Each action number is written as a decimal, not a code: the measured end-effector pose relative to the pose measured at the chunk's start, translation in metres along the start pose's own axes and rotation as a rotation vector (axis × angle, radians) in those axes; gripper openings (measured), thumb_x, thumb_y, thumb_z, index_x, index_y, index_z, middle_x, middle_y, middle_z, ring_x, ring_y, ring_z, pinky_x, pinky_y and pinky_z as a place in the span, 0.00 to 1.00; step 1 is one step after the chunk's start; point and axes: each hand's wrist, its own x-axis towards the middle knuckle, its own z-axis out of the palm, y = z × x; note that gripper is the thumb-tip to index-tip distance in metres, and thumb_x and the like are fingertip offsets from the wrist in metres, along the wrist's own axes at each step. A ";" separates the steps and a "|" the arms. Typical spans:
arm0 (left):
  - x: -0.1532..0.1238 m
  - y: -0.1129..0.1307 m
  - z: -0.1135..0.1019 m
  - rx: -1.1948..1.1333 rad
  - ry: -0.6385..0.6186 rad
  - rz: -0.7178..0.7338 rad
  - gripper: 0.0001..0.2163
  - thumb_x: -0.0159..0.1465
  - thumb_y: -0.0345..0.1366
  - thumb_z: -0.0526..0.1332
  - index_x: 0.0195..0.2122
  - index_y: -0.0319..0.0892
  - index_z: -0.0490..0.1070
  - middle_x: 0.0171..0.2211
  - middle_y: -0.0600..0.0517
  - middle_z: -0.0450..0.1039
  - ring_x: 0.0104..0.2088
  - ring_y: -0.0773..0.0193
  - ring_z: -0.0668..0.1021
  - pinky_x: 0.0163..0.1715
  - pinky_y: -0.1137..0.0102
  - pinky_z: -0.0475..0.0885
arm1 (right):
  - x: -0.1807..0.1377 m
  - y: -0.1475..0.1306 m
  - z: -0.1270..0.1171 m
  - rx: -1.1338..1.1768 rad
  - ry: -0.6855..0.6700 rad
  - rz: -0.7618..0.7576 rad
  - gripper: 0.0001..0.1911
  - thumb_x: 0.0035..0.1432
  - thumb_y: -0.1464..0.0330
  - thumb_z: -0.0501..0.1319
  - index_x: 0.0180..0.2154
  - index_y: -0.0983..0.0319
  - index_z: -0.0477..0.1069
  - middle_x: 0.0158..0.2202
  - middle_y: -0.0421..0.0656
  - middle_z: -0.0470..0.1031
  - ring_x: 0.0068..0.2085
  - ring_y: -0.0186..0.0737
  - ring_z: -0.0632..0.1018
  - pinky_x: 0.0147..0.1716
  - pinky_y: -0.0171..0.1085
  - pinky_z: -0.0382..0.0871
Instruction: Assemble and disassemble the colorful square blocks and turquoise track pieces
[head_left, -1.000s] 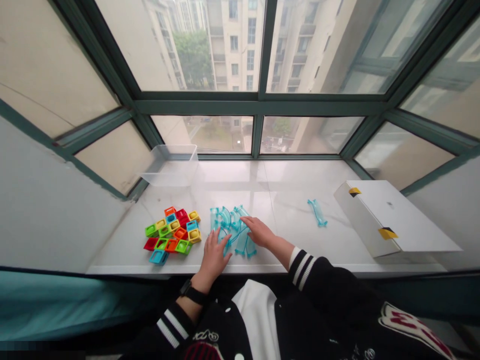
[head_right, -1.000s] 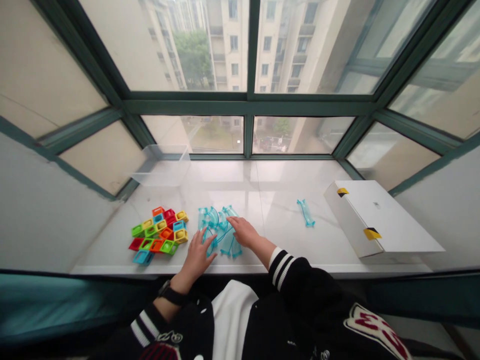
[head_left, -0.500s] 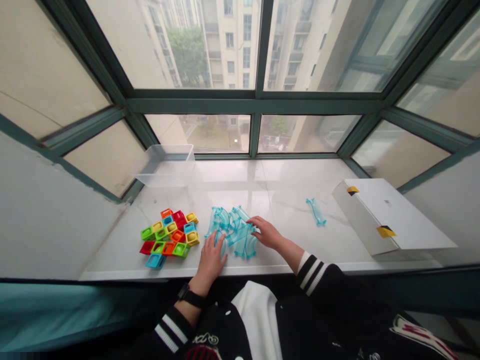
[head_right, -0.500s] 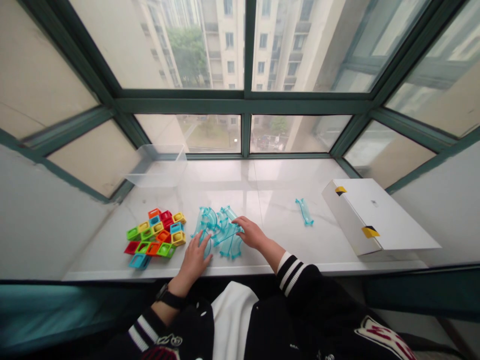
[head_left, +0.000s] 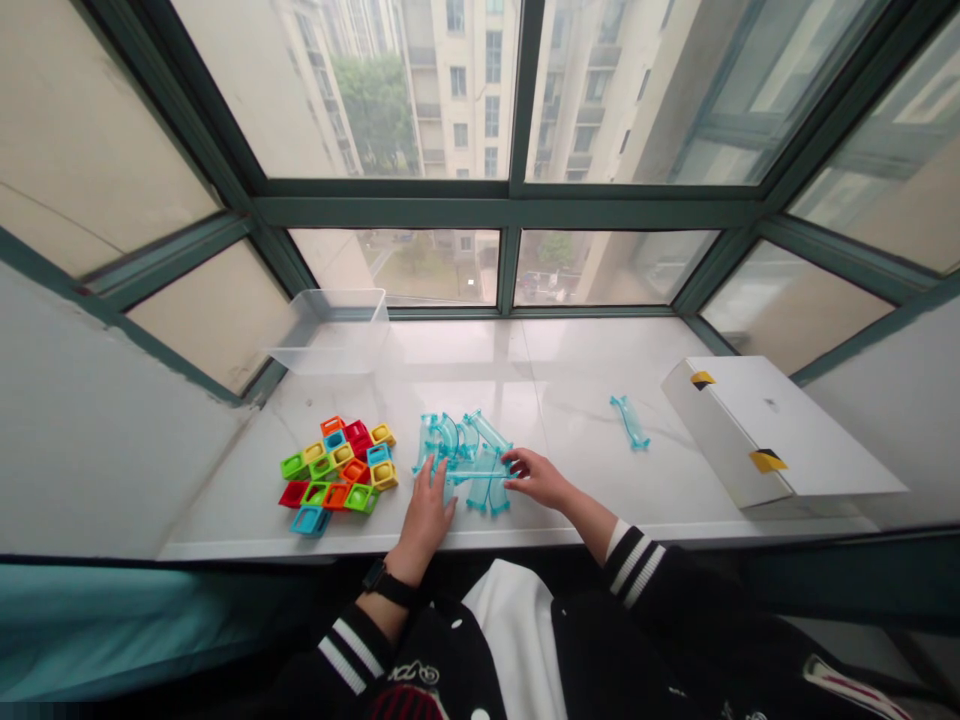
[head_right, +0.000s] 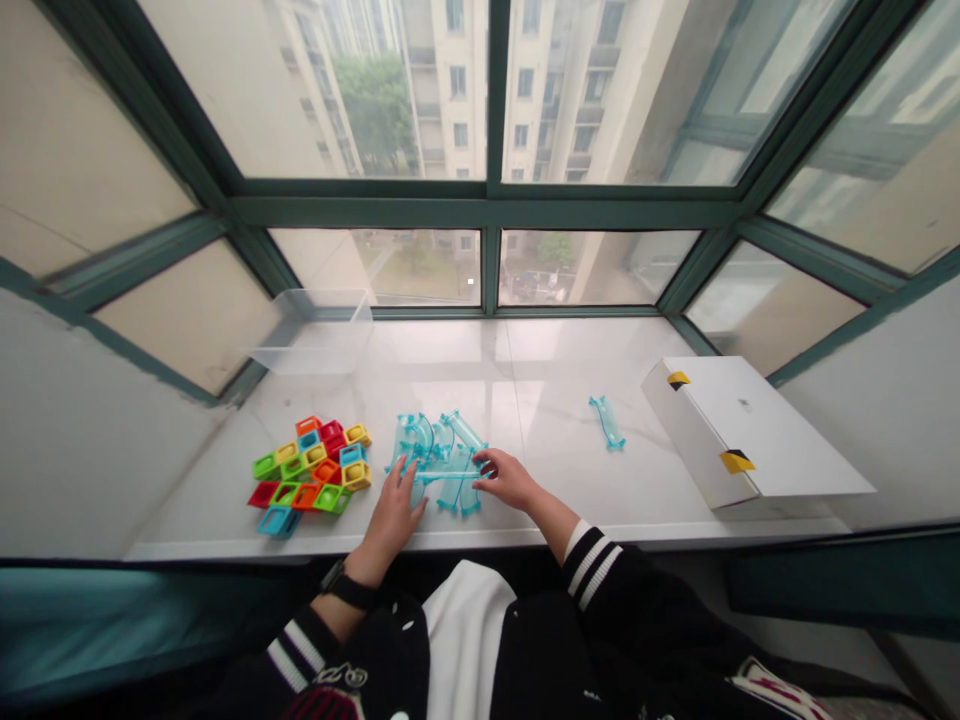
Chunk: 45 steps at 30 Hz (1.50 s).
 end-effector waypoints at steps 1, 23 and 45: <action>0.000 0.001 0.001 -0.006 0.002 -0.002 0.32 0.67 0.33 0.60 0.72 0.43 0.56 0.74 0.35 0.53 0.72 0.37 0.63 0.67 0.40 0.67 | -0.001 0.002 0.001 0.010 -0.006 0.021 0.22 0.51 0.66 0.75 0.49 0.56 0.77 0.47 0.43 0.80 0.42 0.42 0.82 0.43 0.42 0.78; 0.021 0.026 -0.019 0.053 0.008 0.007 0.13 0.69 0.36 0.60 0.53 0.46 0.76 0.51 0.44 0.80 0.54 0.45 0.77 0.62 0.46 0.67 | -0.021 0.005 0.002 0.383 -0.172 0.307 0.29 0.54 0.42 0.70 0.40 0.61 0.80 0.39 0.46 0.85 0.33 0.36 0.79 0.33 0.35 0.68; 0.020 0.025 -0.023 0.027 0.001 0.073 0.14 0.65 0.41 0.68 0.52 0.48 0.80 0.59 0.42 0.73 0.60 0.42 0.73 0.63 0.45 0.68 | -0.030 -0.014 0.006 0.529 0.123 0.200 0.29 0.45 0.52 0.78 0.46 0.57 0.76 0.44 0.46 0.82 0.42 0.45 0.82 0.40 0.42 0.75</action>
